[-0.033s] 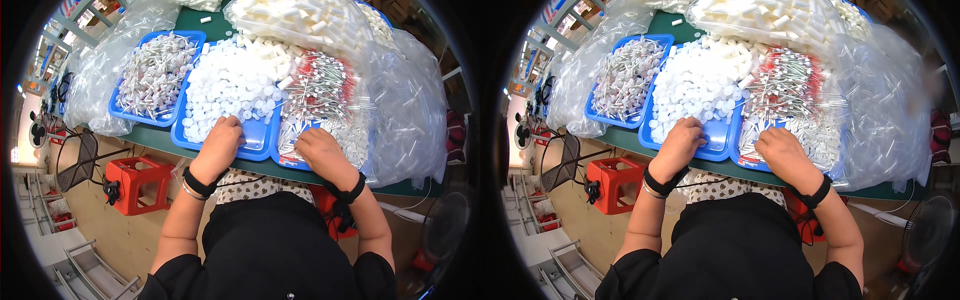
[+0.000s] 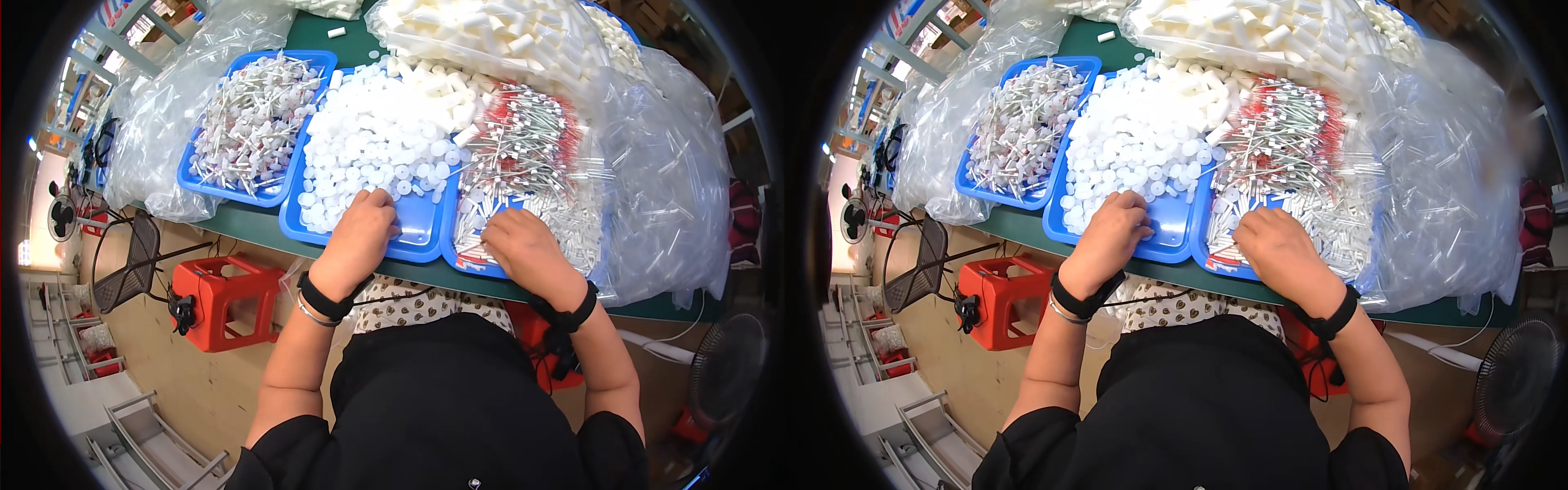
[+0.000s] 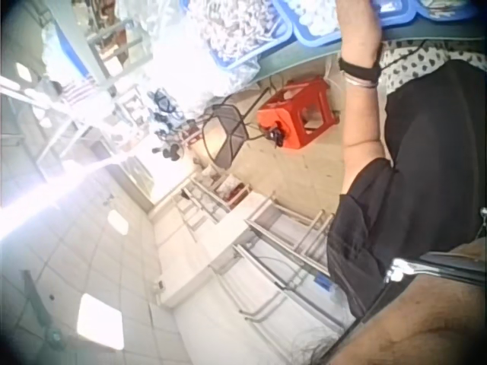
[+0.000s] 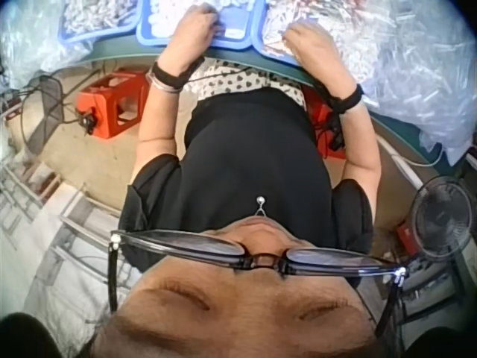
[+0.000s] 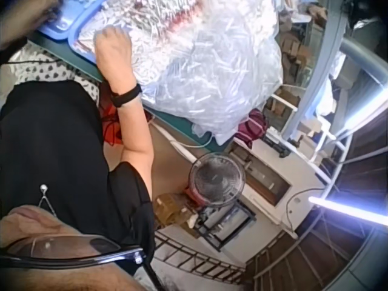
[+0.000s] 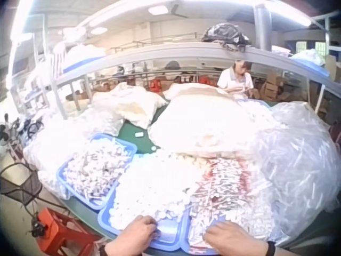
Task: The person repeatedly picks up small white plastic caps and metal rods from blue trays on a table. They insert the rods into the caps by hand and place the assembled units into a separate tray. The process is continuous and repetitive throughout the video.
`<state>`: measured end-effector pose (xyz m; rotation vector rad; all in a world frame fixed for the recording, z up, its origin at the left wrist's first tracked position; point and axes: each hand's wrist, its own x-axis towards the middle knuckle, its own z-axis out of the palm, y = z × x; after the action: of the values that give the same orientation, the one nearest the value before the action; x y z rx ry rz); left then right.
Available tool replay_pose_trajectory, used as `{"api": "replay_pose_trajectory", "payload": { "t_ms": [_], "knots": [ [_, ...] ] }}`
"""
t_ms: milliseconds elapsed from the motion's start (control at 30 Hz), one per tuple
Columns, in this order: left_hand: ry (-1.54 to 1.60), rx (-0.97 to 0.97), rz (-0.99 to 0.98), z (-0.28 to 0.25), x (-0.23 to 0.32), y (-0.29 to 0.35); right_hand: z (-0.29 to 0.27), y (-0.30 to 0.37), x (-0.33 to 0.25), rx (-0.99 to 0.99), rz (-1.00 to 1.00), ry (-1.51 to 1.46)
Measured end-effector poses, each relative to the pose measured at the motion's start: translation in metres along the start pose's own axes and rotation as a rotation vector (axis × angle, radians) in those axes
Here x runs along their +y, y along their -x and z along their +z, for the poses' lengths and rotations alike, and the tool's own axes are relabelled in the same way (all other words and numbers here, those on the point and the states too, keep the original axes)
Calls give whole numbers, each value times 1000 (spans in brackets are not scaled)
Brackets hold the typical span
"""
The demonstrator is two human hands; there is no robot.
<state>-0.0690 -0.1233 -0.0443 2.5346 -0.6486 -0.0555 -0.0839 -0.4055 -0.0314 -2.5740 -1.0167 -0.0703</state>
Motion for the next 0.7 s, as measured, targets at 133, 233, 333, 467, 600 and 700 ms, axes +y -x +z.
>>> {"api": "replay_pose_trajectory", "payload": {
  "t_ms": [133,233,333,467,600,700],
  "knots": [
    [56,21,41,-1,-4,5,-11,0,-1,76,161,-243],
    [71,48,39,0,-8,8,-16,3,1,133,352,-434],
    [24,79,39,-3,-3,7,-18,6,2,222,514,-664],
    [-49,10,-25,-11,4,7,-23,10,6,221,582,-839],
    [7,-16,-32,-7,1,8,-22,11,5,231,567,-848],
    [116,21,-25,-5,1,5,-22,12,4,219,548,-785]
  ]
}}
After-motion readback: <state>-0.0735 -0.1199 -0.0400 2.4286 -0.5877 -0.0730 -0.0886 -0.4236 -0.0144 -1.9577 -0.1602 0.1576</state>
